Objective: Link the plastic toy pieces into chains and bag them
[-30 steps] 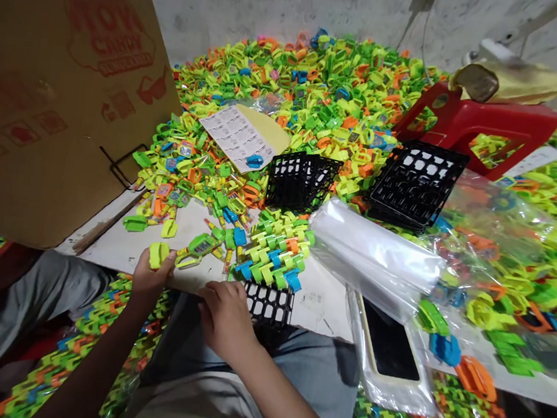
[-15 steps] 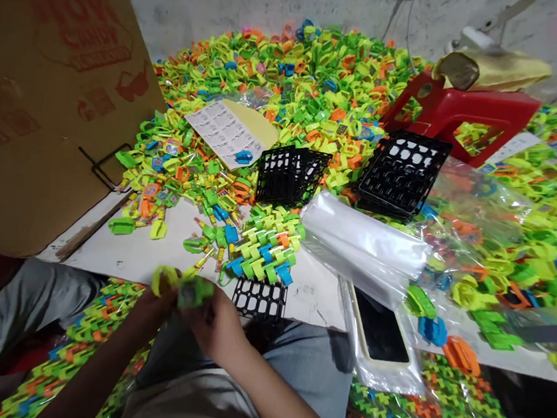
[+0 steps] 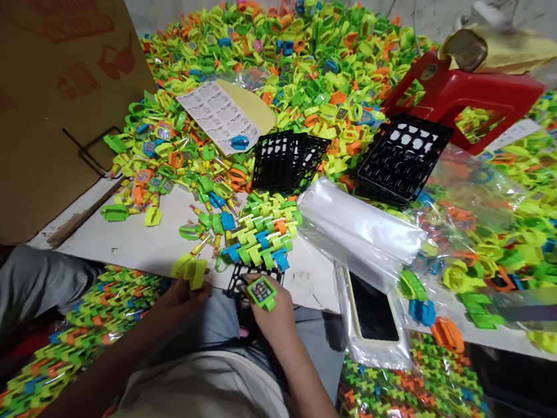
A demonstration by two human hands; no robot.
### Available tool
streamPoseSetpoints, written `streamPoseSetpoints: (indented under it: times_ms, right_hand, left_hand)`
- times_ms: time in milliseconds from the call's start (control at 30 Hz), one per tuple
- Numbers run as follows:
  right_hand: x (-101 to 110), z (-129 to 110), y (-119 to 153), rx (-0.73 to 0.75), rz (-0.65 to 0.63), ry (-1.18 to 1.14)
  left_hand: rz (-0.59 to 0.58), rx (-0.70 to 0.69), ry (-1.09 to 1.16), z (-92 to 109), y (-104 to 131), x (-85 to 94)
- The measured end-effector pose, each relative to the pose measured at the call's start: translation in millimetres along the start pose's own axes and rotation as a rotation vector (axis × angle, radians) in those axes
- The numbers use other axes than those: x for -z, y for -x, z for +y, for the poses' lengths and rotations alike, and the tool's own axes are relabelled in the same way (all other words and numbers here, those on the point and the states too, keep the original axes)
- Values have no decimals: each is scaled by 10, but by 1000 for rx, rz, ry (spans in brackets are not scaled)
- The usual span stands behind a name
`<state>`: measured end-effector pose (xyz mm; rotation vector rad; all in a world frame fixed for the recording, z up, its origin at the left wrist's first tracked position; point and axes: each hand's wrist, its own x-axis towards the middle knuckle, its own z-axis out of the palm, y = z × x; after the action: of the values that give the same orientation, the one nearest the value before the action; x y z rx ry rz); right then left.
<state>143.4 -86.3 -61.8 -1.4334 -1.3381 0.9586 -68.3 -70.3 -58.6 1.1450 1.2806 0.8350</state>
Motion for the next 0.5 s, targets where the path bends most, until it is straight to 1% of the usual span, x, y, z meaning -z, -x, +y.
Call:
streamPoseSetpoints:
  times_ms: [67,100,133,200,233,300,367,433,500]
  right_hand:
    - [24,-5,-20,1,13,5]
    - [24,-11,-26,11,13,16]
    - [20,-15,-30,22,12,34]
    - [7,-12,-35,32,6,77]
    - [3,-3,-36,31,2,94]
    - [4,26,-37,28,-9,123]
    - [14,60,-36,36,-34,155]
    - [26,84,-33,60,-62,196]
    - [33,92,-30,82,-80,230]
  left_hand:
    - [-163,24,112,-16,2,-18]
    - [-201,44,155,-21,1,-29]
    - [-208,68,175,-20,-3,-41]
    - [-189,95,141,7,-21,-65]
    - [-174,81,102,30,-36,-77]
    - [-147,16,40,84,-76,-106]
    - [-134,-30,44,123,-126,-145]
    - [-130,-47,74,131,-178,-195]
    - [-105,-108,43,111,-227,-250]
